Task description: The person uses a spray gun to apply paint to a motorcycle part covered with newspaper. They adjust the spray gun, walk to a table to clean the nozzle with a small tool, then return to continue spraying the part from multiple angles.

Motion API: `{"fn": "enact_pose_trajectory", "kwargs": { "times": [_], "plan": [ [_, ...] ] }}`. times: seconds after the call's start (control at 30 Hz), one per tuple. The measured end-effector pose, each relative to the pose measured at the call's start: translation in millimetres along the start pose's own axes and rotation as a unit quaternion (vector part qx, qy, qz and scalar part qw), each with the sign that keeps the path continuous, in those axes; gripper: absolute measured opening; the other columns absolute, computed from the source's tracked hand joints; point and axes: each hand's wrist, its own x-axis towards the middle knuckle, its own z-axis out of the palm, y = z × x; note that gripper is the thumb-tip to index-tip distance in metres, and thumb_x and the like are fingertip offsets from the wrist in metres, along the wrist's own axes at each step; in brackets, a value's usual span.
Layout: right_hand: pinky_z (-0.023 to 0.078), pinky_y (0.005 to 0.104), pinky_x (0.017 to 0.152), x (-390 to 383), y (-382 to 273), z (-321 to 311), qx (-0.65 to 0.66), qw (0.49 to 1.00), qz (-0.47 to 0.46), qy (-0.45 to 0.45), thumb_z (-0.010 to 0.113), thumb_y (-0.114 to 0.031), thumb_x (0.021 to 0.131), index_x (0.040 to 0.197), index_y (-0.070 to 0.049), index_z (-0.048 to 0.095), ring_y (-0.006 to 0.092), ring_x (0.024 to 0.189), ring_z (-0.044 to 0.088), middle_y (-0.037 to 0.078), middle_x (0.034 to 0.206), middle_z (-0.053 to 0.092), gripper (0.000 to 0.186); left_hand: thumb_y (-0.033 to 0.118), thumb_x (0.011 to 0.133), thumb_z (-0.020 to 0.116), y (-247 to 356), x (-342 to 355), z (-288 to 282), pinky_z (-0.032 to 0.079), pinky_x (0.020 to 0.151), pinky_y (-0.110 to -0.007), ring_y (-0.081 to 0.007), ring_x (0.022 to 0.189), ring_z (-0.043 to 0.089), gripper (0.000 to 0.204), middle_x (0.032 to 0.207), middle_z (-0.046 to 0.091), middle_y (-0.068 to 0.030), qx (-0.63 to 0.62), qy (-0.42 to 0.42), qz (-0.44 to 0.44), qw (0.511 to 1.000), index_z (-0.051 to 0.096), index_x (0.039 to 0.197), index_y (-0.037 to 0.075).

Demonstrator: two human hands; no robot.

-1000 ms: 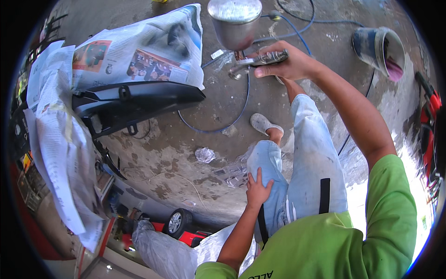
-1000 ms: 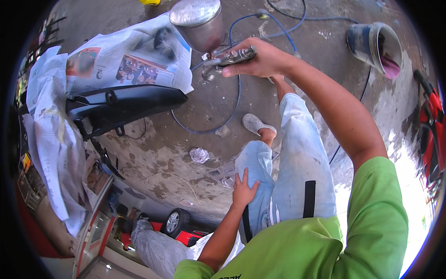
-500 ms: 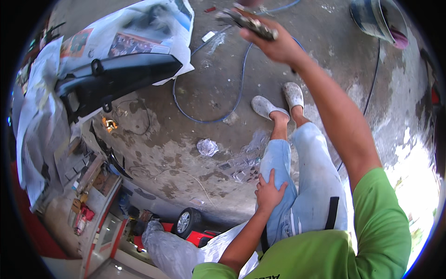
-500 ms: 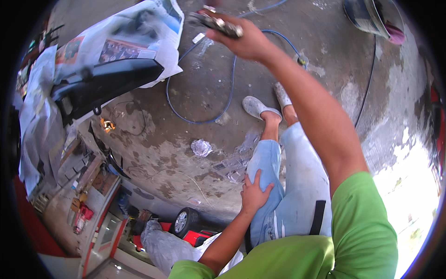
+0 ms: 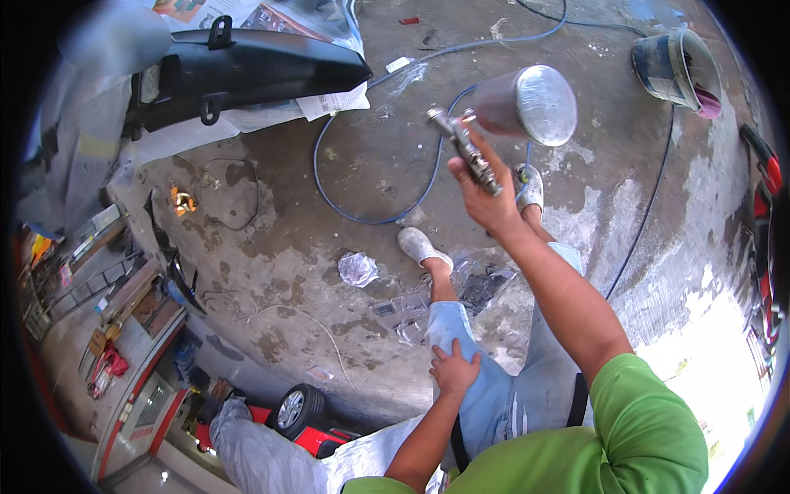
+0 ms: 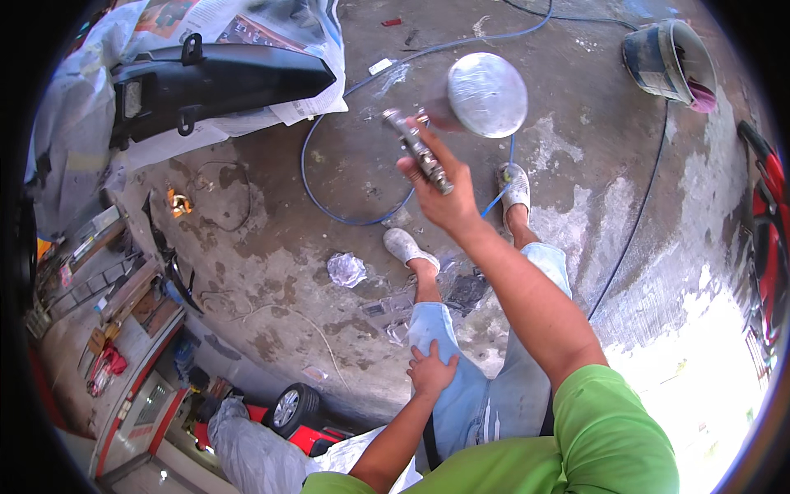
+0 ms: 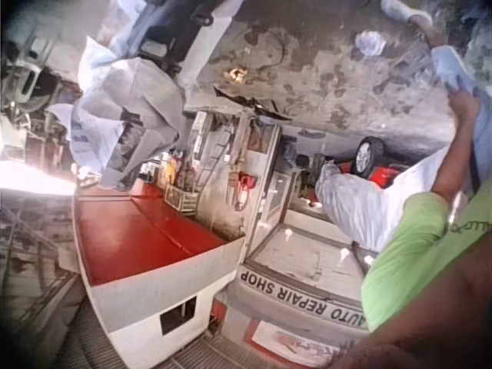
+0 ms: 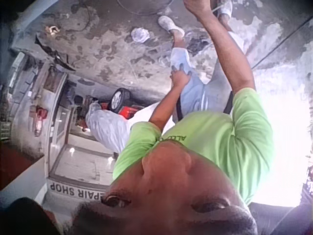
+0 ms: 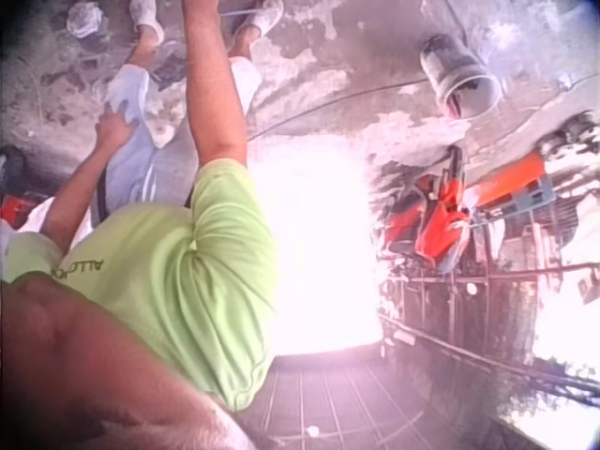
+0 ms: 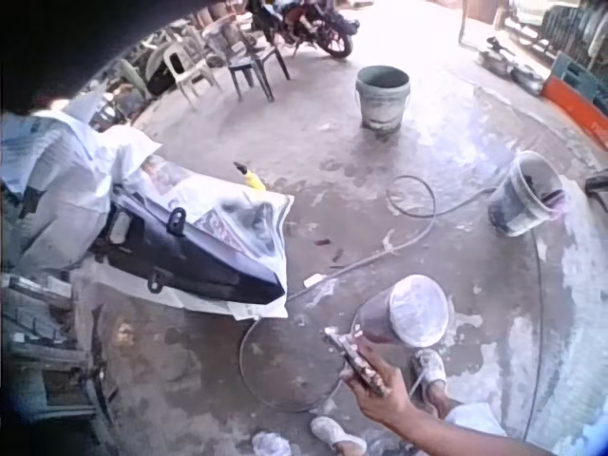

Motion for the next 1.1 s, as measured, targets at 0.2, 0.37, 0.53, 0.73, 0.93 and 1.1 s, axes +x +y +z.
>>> {"fn": "enact_pose_trajectory", "kwargs": {
  "times": [0.2, 0.37, 0.53, 0.73, 0.93, 1.1],
  "plan": [
    [0.043, 0.0288, 0.105, -56, -18, 54, 0.019, 0.996, 0.032, -0.085, 0.074, -0.028, 0.097, 0.151, -0.006, 0.05, 0.0112, 0.123, 0.057, 0.012, 0.14, 0.064, 0.063, 0.06, 0.088, 0.063, -73, 29, -15, 0.043, 0.103, -0.062, -0.0513, 0.123, 0.055, 0.074, 0.154, 0.037, -0.0288, -0.043, 0.022, 0.019, 0.999, 0.05, 0.149, 0.021],
    [0.05, 0.024, 0.084, -71, -9, 99, -0.05, 0.998, -0.015, 0.022, 0.077, -0.019, 0.095, 0.146, -0.01, 0.057, 0.0035, 0.095, 0.058, 0.008, 0.112, 0.073, 0.055, 0.06, 0.089, 0.063, -121, 44, -24, 0.043, 0.103, -0.06, -0.051, 0.123, 0.054, 0.073, 0.155, 0.036, -0.0274, -0.043, 0.02, 0.057, 0.997, 0.051, 0.148, 0.021],
    [0.047, 0.0225, 0.079, -61, 11, 114, 0.0, 0.99, -0.015, 0.138, 0.074, -0.024, 0.098, 0.139, -0.002, 0.058, 0.0059, 0.091, 0.058, 0.003, 0.108, 0.068, 0.049, 0.059, 0.089, 0.063, -152, 53, -25, 0.043, 0.104, -0.059, -0.0507, 0.124, 0.054, 0.072, 0.156, 0.035, -0.0268, -0.058, 0.014, 0.078, 0.995, 0.051, 0.148, 0.02],
    [0.038, 0.0207, 0.048, -50, 37, 117, -0.085, 0.964, -0.07, 0.241, 0.065, -0.029, 0.103, 0.137, -0.013, 0.051, 0.0031, 0.058, 0.048, -0.003, 0.079, 0.057, 0.04, 0.06, 0.089, 0.062, -169, 57, -23, 0.043, 0.104, -0.059, -0.0492, 0.124, 0.054, 0.072, 0.156, 0.035, -0.0255, -0.078, 0.01, 0.09, 0.993, 0.051, 0.149, 0.02],
    [0.038, 0.023, 0.043, -70, 0, 176, 0.056, 0.974, 0.047, 0.214, 0.063, -0.037, 0.104, 0.122, -0.012, 0.05, 0.0051, 0.051, 0.047, -0.002, 0.073, 0.052, 0.033, 0.061, 0.089, 0.062, -175, 58, -9, 0.043, 0.104, -0.058, -0.0481, 0.124, 0.054, 0.073, 0.156, 0.036, -0.0253, -0.106, 0.007, 0.078, 0.991, 0.049, 0.149, 0.021],
    [0.038, 0.0224, 0.044, -73, 7, 228, 0.038, 0.977, -0.007, 0.209, 0.069, -0.036, 0.1, 0.111, -0.01, 0.052, 0.0049, 0.052, 0.047, -0.003, 0.073, 0.054, 0.032, 0.06, 0.089, 0.062, -177, 56, -10, 0.044, 0.102, -0.058, -0.0476, 0.123, 0.055, 0.072, 0.156, 0.036, -0.0254, -0.117, 0.026, 0.078, 0.99, 0.051, 0.148, 0.021]
  ]
}}
